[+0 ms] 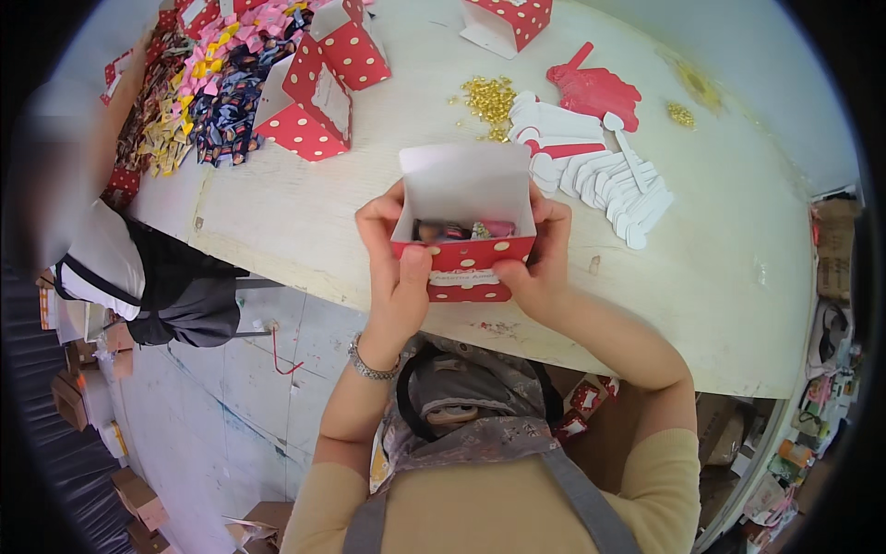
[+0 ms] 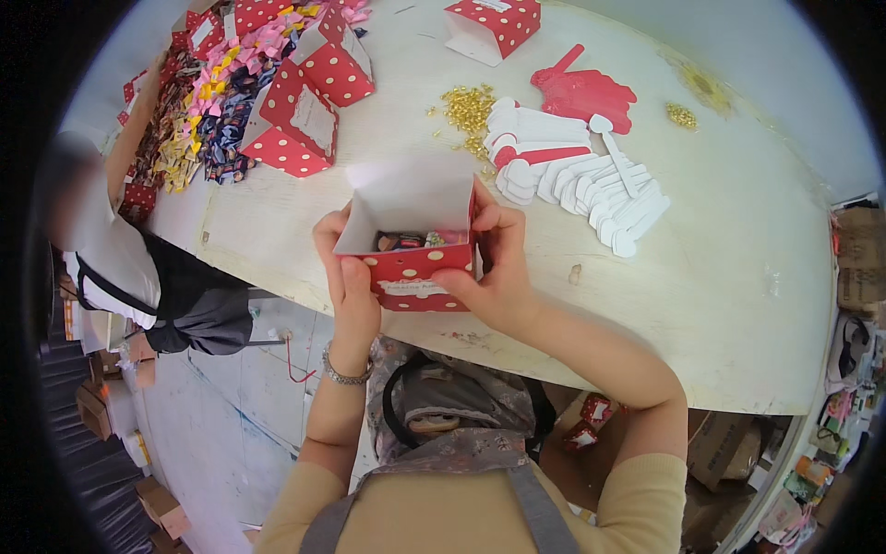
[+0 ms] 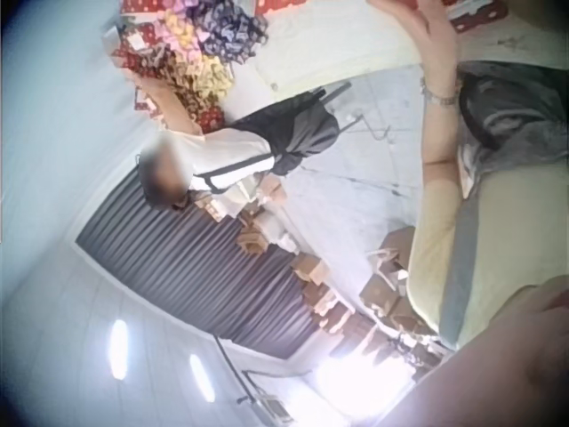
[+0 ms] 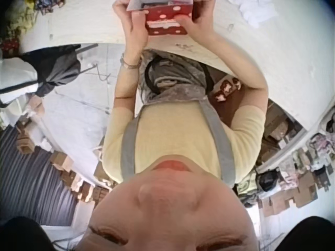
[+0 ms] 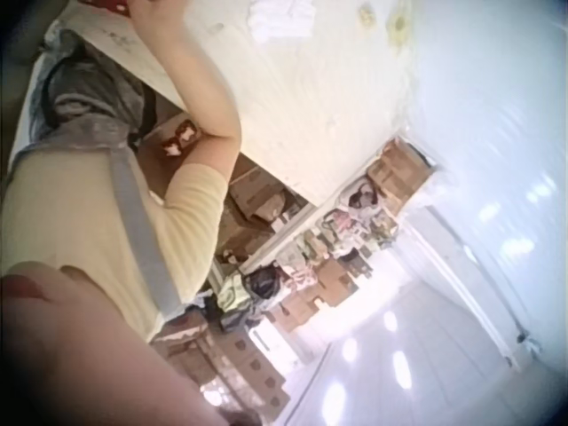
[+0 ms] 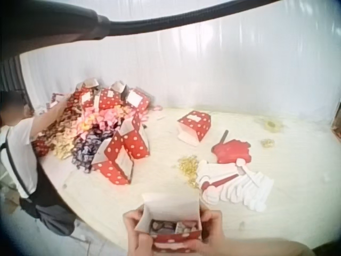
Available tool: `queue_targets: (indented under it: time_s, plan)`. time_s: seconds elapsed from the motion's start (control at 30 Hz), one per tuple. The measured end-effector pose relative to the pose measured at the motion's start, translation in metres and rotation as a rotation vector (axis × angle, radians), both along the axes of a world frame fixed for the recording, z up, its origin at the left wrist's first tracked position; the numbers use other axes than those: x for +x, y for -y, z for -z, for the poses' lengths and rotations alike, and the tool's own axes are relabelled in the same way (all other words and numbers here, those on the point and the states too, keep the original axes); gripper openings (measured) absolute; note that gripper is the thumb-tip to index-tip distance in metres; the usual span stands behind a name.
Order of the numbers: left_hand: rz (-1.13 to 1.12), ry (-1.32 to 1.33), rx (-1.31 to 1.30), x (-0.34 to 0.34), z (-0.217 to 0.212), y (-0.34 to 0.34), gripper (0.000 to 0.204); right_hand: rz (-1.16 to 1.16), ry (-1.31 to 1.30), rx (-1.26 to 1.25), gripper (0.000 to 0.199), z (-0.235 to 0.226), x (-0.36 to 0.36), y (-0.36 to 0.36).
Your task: The person assembles small red polka-dotted gift boxes by hand. They fold the box flaps, insert a red stick into the top, and place a small white decorative piece inside. The process is repeated for multiple boxes on a cluttered table.
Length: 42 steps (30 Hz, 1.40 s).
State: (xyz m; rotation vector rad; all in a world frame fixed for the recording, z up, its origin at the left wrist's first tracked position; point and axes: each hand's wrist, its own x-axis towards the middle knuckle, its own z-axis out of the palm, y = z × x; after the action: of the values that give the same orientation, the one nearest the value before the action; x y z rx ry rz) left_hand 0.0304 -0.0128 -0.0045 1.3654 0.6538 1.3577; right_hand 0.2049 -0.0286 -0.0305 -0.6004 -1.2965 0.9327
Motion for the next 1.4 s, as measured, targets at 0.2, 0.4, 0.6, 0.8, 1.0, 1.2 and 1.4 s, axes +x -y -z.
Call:
queue_targets:
  time_s: [0.2, 0.4, 0.6, 0.8, 1.0, 1.2, 1.4]
  plan:
    - [-0.129, -0.090, -0.135, 0.006, 0.008, 0.007, 0.035, 0.131, 0.337, 0.086, 0.029, -0.010, 0.009, 0.004]
    - [-0.205, 0.088, -0.305, 0.012, 0.010, 0.002, 0.013, 0.284, 0.326, -0.039, 0.021, -0.010, 0.006, -0.002]
    - [-0.177, -0.091, -0.212, 0.009, -0.006, -0.015, 0.020, 0.189, 0.084, -0.073, 0.035, -0.004, 0.006, -0.010]
    - [0.085, 0.088, -0.569, 0.003, -0.013, -0.019, 0.024, -0.017, -0.104, -0.460, 0.043, -0.033, 0.000, -0.011]
    - [0.061, -0.007, -0.471, 0.004, -0.018, -0.011, 0.021, -0.088, -0.108, -0.556, 0.028, -0.029, 0.001, -0.003]
    - [0.042, -0.091, -0.349, -0.002, -0.019, -0.005, 0.019, -0.055, -0.115, -0.348, 0.017, -0.031, -0.003, -0.004]
    - [-0.036, -0.181, -0.029, 0.002, -0.010, -0.004, 0.013, 0.030, 0.002, -0.232, 0.013, -0.029, 0.000, 0.000]
